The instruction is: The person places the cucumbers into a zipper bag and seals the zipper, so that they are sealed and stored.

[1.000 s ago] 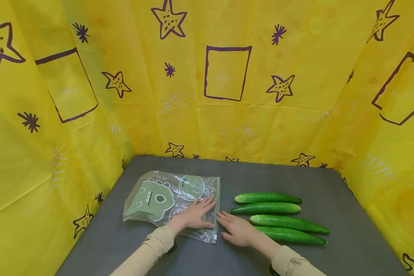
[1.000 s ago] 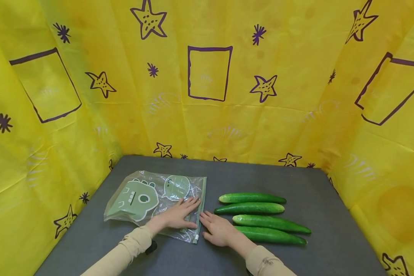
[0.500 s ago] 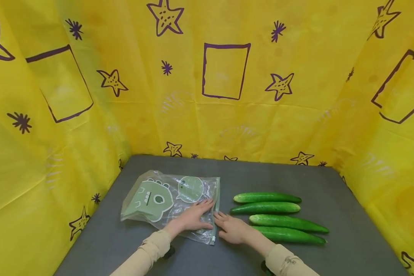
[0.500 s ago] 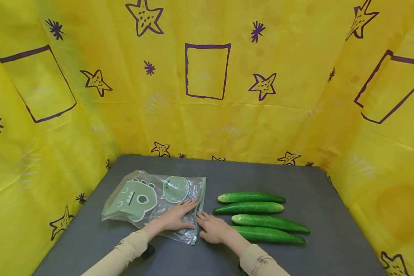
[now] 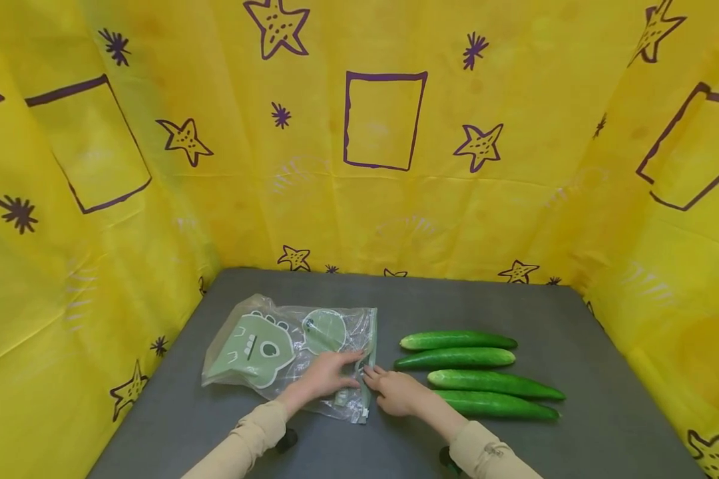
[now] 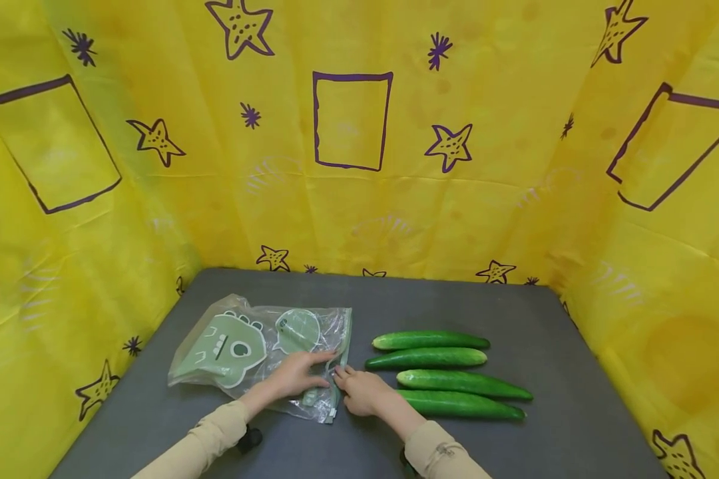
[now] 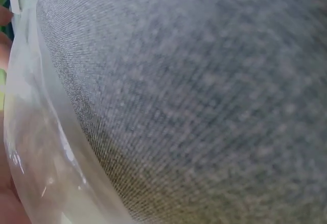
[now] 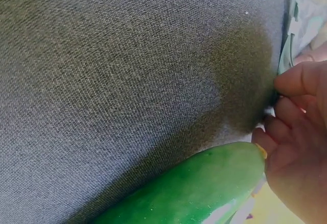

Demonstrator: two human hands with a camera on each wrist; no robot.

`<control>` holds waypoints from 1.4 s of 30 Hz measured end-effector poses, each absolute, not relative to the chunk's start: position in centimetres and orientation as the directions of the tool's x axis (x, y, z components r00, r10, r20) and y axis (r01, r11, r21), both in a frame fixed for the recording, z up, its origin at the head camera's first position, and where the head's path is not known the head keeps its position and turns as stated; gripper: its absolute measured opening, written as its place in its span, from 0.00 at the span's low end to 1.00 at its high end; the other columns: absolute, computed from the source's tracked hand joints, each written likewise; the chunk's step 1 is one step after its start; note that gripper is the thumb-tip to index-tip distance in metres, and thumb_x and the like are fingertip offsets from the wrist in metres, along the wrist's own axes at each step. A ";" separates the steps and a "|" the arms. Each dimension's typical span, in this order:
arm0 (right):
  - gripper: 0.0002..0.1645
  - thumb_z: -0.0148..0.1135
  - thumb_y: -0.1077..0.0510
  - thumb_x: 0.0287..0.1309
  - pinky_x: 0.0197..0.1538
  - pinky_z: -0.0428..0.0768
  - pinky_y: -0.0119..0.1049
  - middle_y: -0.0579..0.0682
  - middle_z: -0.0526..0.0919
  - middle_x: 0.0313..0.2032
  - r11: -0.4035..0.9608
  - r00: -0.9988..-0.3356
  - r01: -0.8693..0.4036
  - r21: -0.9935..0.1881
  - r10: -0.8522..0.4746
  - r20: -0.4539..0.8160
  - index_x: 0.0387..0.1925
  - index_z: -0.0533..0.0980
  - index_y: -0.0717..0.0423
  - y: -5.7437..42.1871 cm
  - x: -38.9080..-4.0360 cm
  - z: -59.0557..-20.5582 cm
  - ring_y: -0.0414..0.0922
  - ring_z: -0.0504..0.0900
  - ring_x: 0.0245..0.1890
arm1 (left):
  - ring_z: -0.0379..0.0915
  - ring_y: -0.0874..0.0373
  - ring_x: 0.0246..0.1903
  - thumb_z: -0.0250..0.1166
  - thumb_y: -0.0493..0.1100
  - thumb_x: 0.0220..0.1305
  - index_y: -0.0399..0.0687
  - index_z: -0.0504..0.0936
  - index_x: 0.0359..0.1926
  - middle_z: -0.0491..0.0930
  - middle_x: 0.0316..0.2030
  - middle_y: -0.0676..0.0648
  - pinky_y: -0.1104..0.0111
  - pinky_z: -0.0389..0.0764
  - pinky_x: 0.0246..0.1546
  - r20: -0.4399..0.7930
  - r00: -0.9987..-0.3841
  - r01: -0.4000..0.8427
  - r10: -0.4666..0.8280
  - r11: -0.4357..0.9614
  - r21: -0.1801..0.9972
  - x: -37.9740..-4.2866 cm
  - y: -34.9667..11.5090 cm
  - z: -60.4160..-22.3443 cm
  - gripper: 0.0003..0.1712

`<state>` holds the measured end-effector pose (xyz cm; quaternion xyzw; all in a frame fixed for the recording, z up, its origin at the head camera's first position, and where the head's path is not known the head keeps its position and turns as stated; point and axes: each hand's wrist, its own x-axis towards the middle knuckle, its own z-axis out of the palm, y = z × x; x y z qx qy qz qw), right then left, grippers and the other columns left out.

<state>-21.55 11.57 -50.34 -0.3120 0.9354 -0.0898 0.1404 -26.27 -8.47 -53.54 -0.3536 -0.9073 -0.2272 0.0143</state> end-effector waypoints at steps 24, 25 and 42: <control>0.30 0.55 0.60 0.60 0.61 0.75 0.43 0.49 0.67 0.67 0.816 -0.787 -0.531 -0.226 -0.575 -0.226 0.65 0.68 0.50 11.4 -21.9 -50.7 0.52 0.70 0.64 | 0.84 0.47 0.41 0.69 0.35 0.53 0.34 0.83 0.45 0.84 0.43 0.36 0.72 0.83 0.41 0.070 -0.795 0.373 0.602 0.394 0.840 -28.0 -11.6 -51.9 0.16; 0.30 0.55 0.60 0.60 0.61 0.75 0.43 0.49 0.68 0.67 0.816 -0.787 -0.532 -0.227 -0.575 -0.224 0.65 0.68 0.50 11.4 -21.9 -50.8 0.52 0.70 0.64 | 0.84 0.47 0.41 0.69 0.35 0.53 0.34 0.83 0.45 0.84 0.42 0.35 0.72 0.83 0.41 0.065 -0.798 0.357 0.599 0.383 0.852 -28.1 -11.7 -51.9 0.16; 0.31 0.56 0.61 0.58 0.62 0.75 0.40 0.48 0.68 0.67 0.809 -0.788 -0.561 -0.176 -0.587 -0.185 0.65 0.67 0.50 11.4 -21.5 -50.8 0.49 0.69 0.65 | 0.84 0.57 0.42 0.66 0.38 0.58 0.31 0.80 0.49 0.83 0.45 0.34 0.70 0.83 0.42 0.001 -0.876 0.151 0.482 0.273 0.950 -28.4 -13.9 -50.7 0.19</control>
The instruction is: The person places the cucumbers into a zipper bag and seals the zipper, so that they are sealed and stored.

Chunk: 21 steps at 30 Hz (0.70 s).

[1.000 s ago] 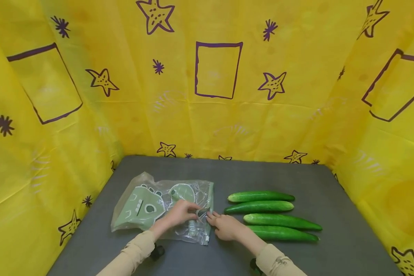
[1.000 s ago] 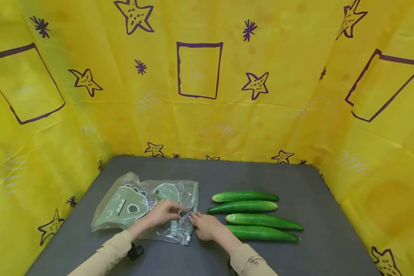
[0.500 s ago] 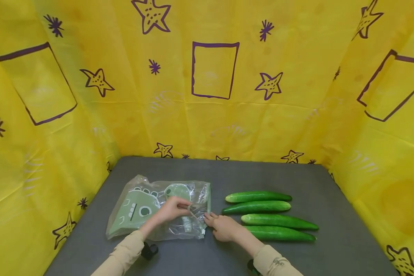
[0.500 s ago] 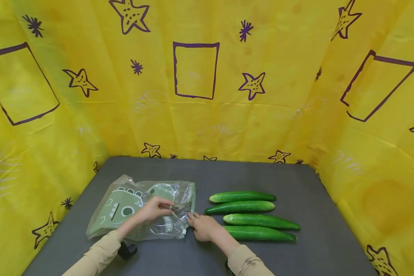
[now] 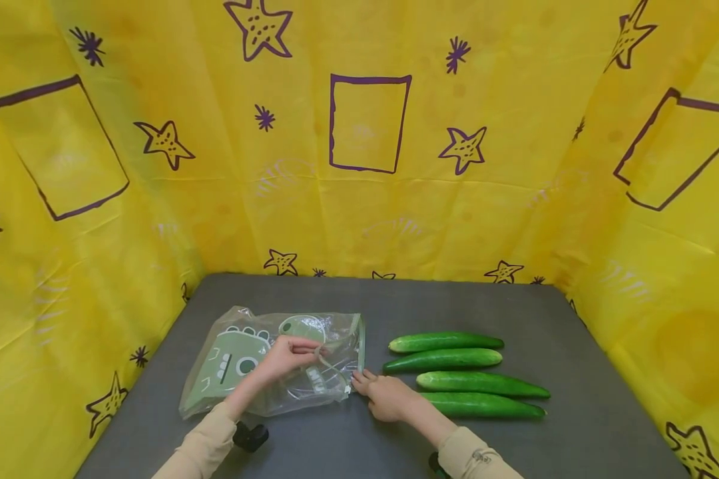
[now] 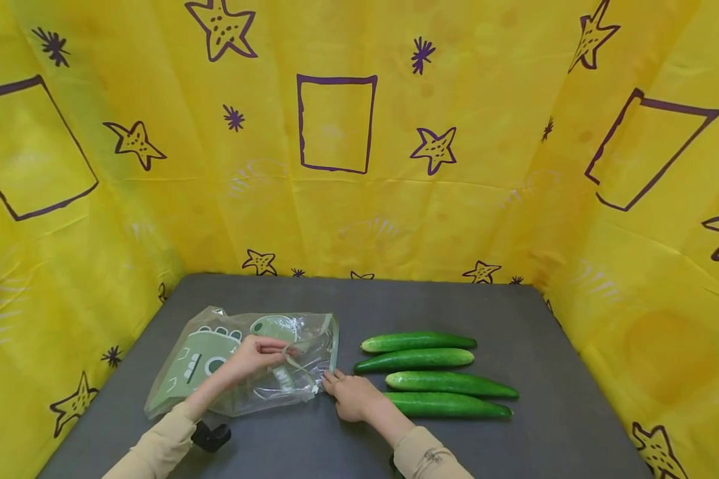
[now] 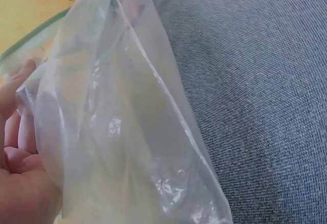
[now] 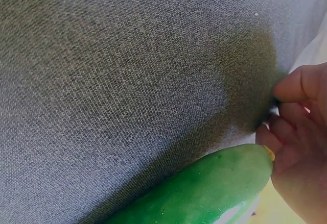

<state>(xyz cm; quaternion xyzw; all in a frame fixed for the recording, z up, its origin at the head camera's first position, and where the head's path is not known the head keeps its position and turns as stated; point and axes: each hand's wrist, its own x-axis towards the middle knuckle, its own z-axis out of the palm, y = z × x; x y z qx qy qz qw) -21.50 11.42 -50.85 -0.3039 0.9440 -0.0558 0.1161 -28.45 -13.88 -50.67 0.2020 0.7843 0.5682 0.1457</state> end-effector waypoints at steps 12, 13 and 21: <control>0.31 0.54 0.64 0.59 0.61 0.75 0.40 0.48 0.69 0.66 0.800 -0.780 -0.567 -0.197 -0.599 -0.184 0.65 0.68 0.51 11.5 -21.5 -50.7 0.49 0.70 0.65 | 0.82 0.65 0.40 0.67 0.40 0.58 0.29 0.78 0.51 0.84 0.45 0.40 0.73 0.82 0.43 -0.065 -0.887 0.043 0.457 0.222 0.974 -28.4 -14.8 -50.3 0.23; 0.31 0.54 0.64 0.59 0.61 0.75 0.40 0.48 0.69 0.66 0.798 -0.777 -0.569 -0.200 -0.601 -0.185 0.65 0.68 0.51 11.5 -21.5 -50.7 0.49 0.70 0.65 | 0.82 0.65 0.41 0.67 0.40 0.58 0.28 0.77 0.52 0.84 0.44 0.41 0.73 0.82 0.43 -0.065 -0.887 0.038 0.458 0.213 0.976 -28.3 -14.9 -50.4 0.23; 0.31 0.53 0.64 0.60 0.55 0.79 0.38 0.49 0.68 0.67 0.799 -0.772 -0.554 -0.234 -0.598 -0.215 0.66 0.67 0.50 11.6 -21.9 -50.7 0.52 0.76 0.58 | 0.81 0.68 0.40 0.64 0.36 0.60 0.38 0.81 0.49 0.86 0.39 0.60 0.77 0.80 0.39 -0.041 -0.873 -0.019 0.486 0.050 0.999 -28.6 -15.3 -51.1 0.15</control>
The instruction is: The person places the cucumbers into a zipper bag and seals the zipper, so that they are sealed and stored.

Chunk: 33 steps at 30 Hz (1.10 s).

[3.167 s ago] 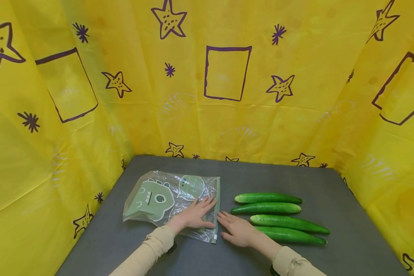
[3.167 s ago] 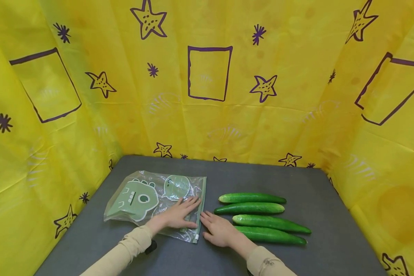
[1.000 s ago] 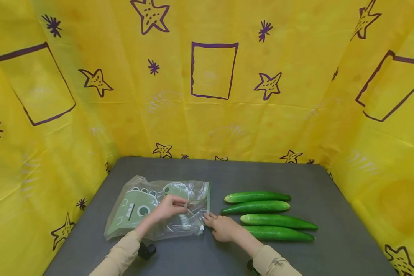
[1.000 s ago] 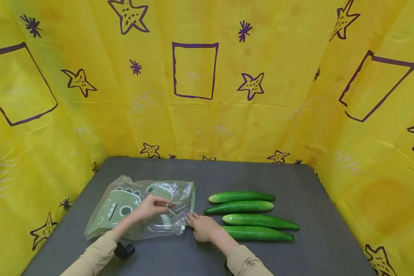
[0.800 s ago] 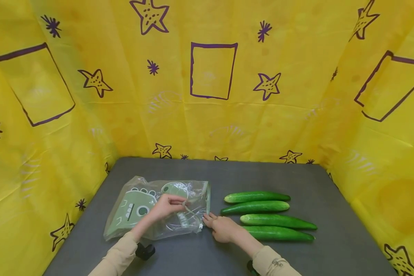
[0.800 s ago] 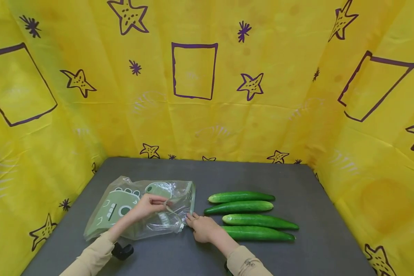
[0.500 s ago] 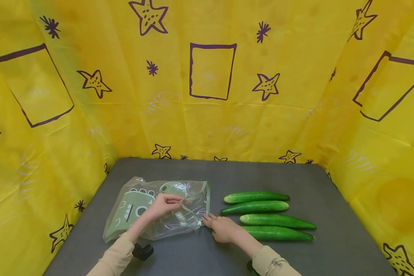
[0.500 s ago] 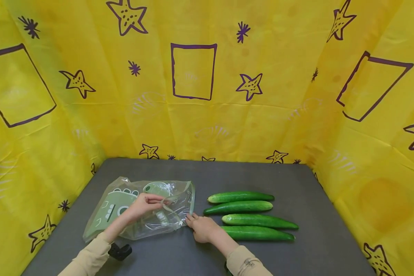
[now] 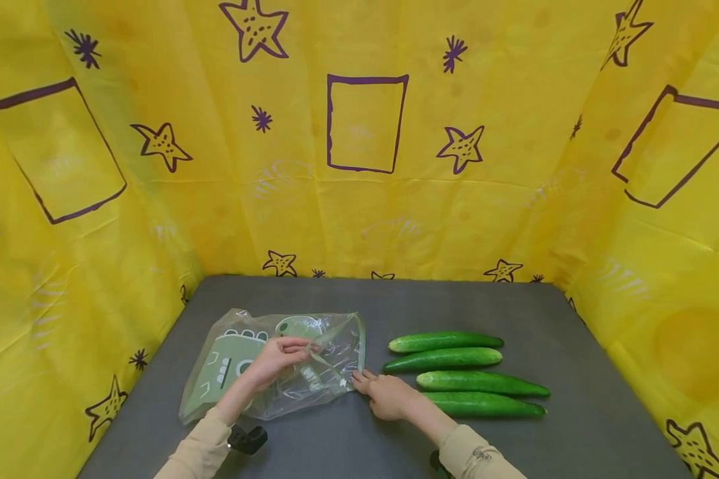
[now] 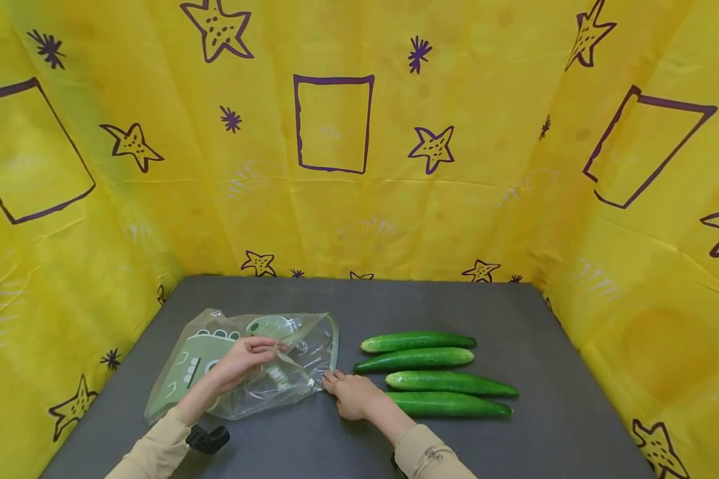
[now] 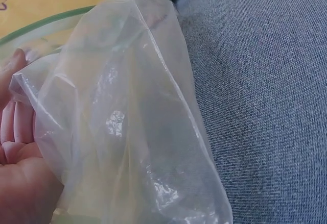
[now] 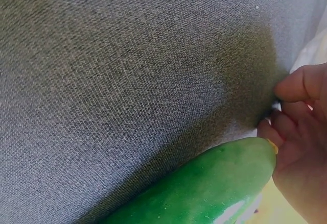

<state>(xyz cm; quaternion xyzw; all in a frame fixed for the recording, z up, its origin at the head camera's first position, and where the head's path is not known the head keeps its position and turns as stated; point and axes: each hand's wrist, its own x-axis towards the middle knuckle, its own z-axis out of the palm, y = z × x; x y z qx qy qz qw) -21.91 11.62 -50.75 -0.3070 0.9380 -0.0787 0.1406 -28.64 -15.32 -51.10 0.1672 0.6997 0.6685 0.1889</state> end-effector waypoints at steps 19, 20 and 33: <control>0.30 0.51 0.64 0.61 0.58 0.77 0.39 0.47 0.68 0.67 0.800 -0.773 -0.544 -0.251 -0.595 -0.220 0.65 0.67 0.48 11.8 -21.9 -50.5 0.51 0.72 0.62 | 0.80 0.73 0.35 0.56 0.29 0.64 0.63 0.83 0.41 0.86 0.39 0.62 0.83 0.65 0.18 -0.008 -0.882 -0.094 0.471 -0.161 0.983 -28.5 -15.5 -51.2 0.20; 0.30 0.51 0.64 0.61 0.58 0.77 0.39 0.48 0.68 0.67 0.799 -0.773 -0.547 -0.250 -0.597 -0.218 0.65 0.67 0.48 11.8 -21.9 -50.5 0.51 0.72 0.62 | 0.80 0.73 0.35 0.56 0.29 0.64 0.63 0.82 0.41 0.86 0.39 0.61 0.83 0.65 0.18 -0.009 -0.885 -0.099 0.465 -0.169 0.981 -28.4 -15.5 -51.2 0.21; 0.30 0.52 0.64 0.60 0.60 0.75 0.41 0.48 0.68 0.67 0.801 -0.768 -0.541 -0.257 -0.595 -0.236 0.65 0.68 0.48 11.8 -22.1 -50.4 0.52 0.71 0.63 | 0.80 0.71 0.31 0.61 0.30 0.60 0.42 0.80 0.50 0.87 0.37 0.56 0.84 0.71 0.21 -0.074 -0.940 -0.122 0.334 -0.127 0.984 -27.9 -13.9 -51.3 0.17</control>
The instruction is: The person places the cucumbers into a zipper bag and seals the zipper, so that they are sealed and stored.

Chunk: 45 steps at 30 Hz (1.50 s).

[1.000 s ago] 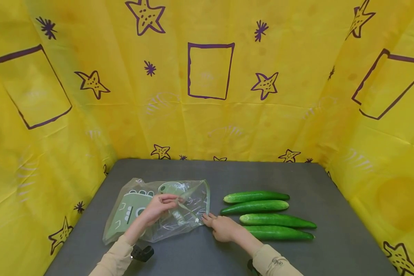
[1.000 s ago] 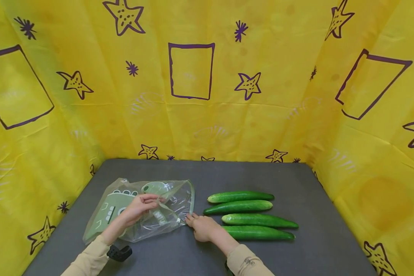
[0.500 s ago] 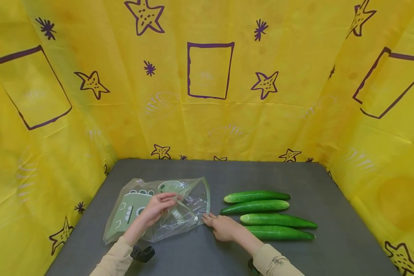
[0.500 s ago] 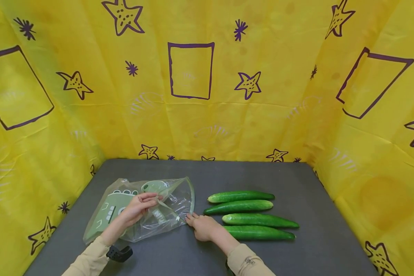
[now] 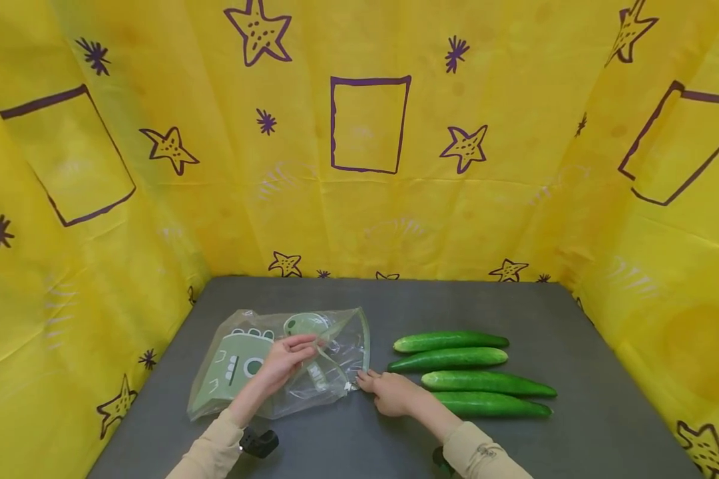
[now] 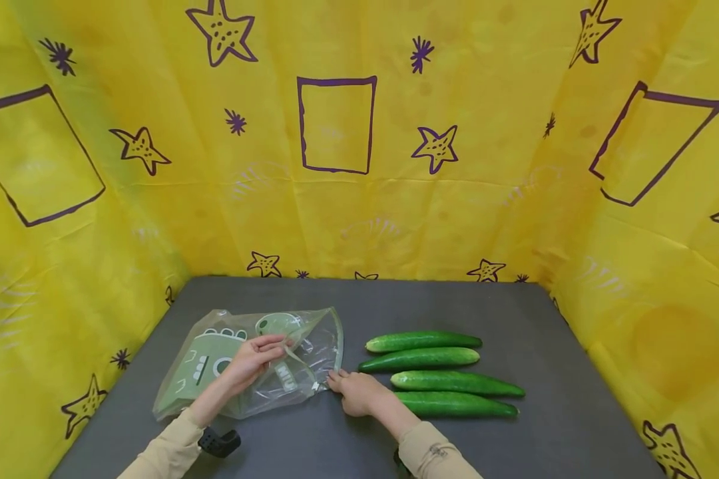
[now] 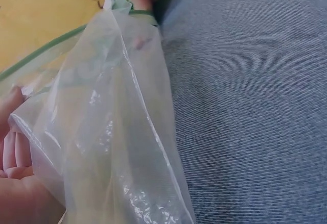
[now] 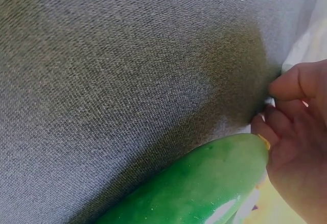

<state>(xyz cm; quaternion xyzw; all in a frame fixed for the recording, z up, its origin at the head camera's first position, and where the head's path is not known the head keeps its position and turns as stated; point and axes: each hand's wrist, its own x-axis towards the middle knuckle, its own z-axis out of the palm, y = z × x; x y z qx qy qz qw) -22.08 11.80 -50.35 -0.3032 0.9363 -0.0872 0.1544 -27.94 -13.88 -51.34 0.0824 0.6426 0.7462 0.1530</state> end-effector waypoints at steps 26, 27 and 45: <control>0.28 0.52 0.67 0.57 0.61 0.75 0.44 0.55 0.75 0.61 0.694 -0.774 -0.598 -0.400 -0.630 0.062 0.62 0.70 0.60 13.9 -21.9 -50.9 0.50 0.74 0.61 | 0.81 0.70 0.38 0.60 0.29 0.59 0.20 0.70 0.54 0.81 0.47 0.33 0.77 0.81 0.43 -0.049 -0.942 -0.039 0.332 0.035 0.999 -27.0 -13.3 -52.4 0.22; 0.28 0.52 0.67 0.57 0.61 0.75 0.44 0.56 0.75 0.61 0.690 -0.777 -0.597 -0.409 -0.625 0.080 0.62 0.70 0.60 14.1 -21.9 -50.7 0.50 0.74 0.61 | 0.81 0.70 0.38 0.60 0.29 0.59 0.20 0.70 0.54 0.81 0.47 0.33 0.77 0.81 0.43 -0.044 -0.941 -0.036 0.335 0.032 0.999 -27.0 -13.3 -52.4 0.22; 0.27 0.57 0.62 0.62 0.40 0.82 0.35 0.63 0.75 0.59 0.671 -0.937 -0.328 -0.665 -0.318 0.142 0.63 0.68 0.63 22.7 -20.4 -48.7 0.47 0.84 0.41 | 0.81 0.69 0.40 0.61 0.30 0.60 0.22 0.71 0.54 0.80 0.48 0.33 0.75 0.81 0.44 -0.048 -0.941 -0.029 0.335 0.062 0.998 -26.9 -13.3 -52.3 0.22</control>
